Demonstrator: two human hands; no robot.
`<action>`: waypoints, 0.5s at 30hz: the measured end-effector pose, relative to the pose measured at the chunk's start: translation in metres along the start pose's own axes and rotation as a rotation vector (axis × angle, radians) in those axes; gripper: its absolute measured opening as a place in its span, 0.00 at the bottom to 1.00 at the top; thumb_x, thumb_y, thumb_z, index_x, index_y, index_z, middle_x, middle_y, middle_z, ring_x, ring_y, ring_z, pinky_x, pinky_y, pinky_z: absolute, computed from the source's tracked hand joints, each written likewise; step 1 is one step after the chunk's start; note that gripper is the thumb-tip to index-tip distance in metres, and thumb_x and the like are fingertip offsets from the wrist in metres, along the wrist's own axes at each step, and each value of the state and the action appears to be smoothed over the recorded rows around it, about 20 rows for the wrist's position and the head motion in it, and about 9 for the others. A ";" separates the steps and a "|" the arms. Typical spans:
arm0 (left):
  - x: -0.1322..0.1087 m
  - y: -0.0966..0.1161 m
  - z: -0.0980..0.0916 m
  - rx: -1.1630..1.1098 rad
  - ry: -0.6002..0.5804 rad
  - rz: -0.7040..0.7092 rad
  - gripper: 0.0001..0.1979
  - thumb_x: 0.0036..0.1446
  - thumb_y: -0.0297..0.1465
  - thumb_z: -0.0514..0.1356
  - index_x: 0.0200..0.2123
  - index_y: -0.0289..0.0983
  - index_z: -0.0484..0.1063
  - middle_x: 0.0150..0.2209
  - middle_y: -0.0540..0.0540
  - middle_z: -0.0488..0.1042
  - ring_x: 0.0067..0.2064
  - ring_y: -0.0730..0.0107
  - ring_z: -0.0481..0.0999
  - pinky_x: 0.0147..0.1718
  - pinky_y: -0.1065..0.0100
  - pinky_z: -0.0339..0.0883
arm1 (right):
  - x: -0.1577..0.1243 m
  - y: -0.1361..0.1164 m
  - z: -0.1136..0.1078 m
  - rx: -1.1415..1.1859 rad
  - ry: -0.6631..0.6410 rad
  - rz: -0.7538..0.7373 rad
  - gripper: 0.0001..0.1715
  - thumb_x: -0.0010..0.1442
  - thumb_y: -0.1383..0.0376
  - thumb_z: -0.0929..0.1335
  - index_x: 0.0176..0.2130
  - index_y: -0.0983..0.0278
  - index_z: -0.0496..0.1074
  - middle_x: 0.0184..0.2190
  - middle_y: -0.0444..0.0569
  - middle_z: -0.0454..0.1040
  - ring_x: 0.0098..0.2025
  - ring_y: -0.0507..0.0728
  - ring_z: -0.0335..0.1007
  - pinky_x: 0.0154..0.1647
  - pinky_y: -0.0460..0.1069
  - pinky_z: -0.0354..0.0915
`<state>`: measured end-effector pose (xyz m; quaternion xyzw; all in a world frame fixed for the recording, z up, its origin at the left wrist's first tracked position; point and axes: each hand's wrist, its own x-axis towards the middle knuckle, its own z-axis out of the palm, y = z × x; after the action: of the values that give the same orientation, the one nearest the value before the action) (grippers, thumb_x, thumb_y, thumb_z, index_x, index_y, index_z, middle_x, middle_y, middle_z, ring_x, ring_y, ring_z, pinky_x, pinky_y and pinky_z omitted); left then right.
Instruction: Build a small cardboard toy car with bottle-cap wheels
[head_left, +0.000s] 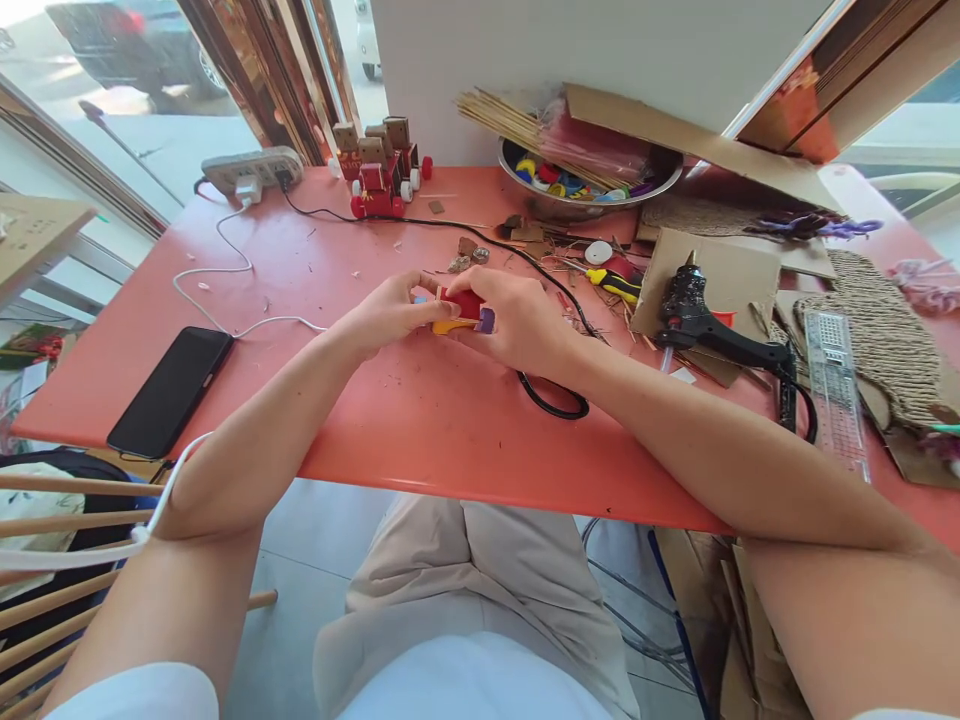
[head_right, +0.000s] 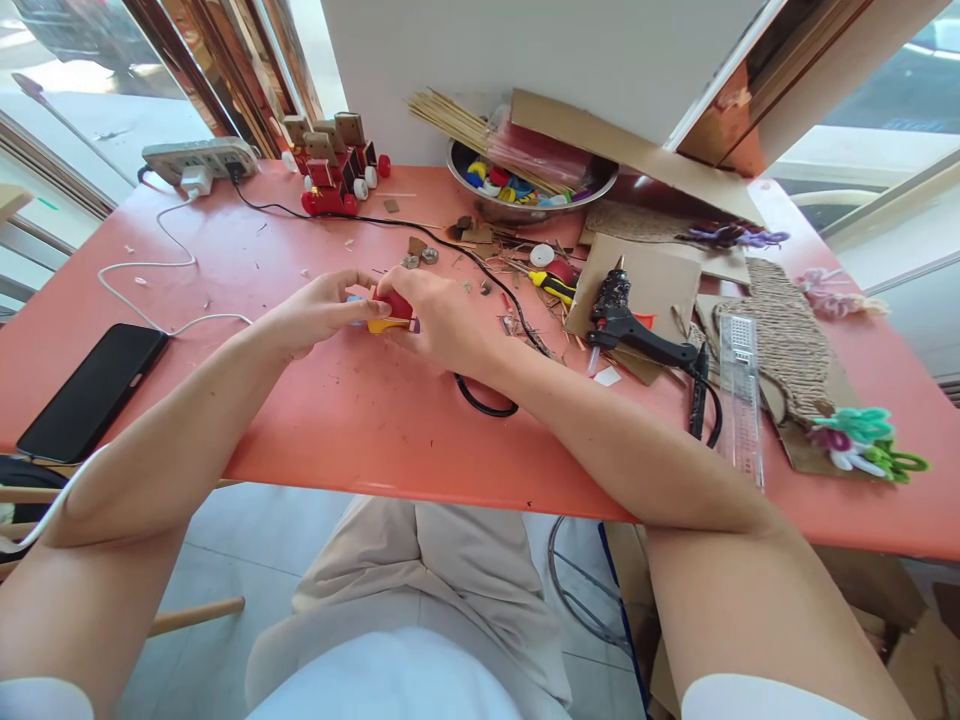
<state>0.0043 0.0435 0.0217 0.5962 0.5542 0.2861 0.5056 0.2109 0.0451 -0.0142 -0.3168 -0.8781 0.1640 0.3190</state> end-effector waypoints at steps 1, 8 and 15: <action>0.000 0.000 -0.001 0.028 -0.001 -0.001 0.14 0.44 0.34 0.75 0.33 0.40 0.76 0.30 0.51 0.80 0.37 0.64 0.77 0.40 0.65 0.66 | 0.002 0.001 0.001 0.020 -0.009 0.014 0.14 0.67 0.57 0.74 0.50 0.60 0.76 0.45 0.52 0.85 0.42 0.62 0.78 0.43 0.53 0.69; 0.004 -0.006 -0.006 0.134 -0.007 0.050 0.12 0.47 0.33 0.73 0.28 0.42 0.71 0.28 0.51 0.77 0.33 0.65 0.76 0.35 0.66 0.62 | 0.011 0.006 0.006 0.021 -0.049 0.035 0.12 0.64 0.60 0.74 0.48 0.58 0.78 0.42 0.49 0.86 0.40 0.61 0.79 0.42 0.53 0.68; 0.010 -0.011 -0.014 0.211 -0.045 0.085 0.12 0.46 0.34 0.73 0.28 0.43 0.72 0.28 0.50 0.78 0.33 0.64 0.75 0.33 0.65 0.61 | 0.010 -0.002 0.008 -0.033 -0.087 0.035 0.12 0.65 0.61 0.73 0.50 0.58 0.79 0.45 0.51 0.87 0.44 0.64 0.80 0.49 0.57 0.70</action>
<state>-0.0098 0.0557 0.0135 0.6753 0.5438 0.2339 0.4400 0.1992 0.0498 -0.0144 -0.3301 -0.8880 0.1688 0.2722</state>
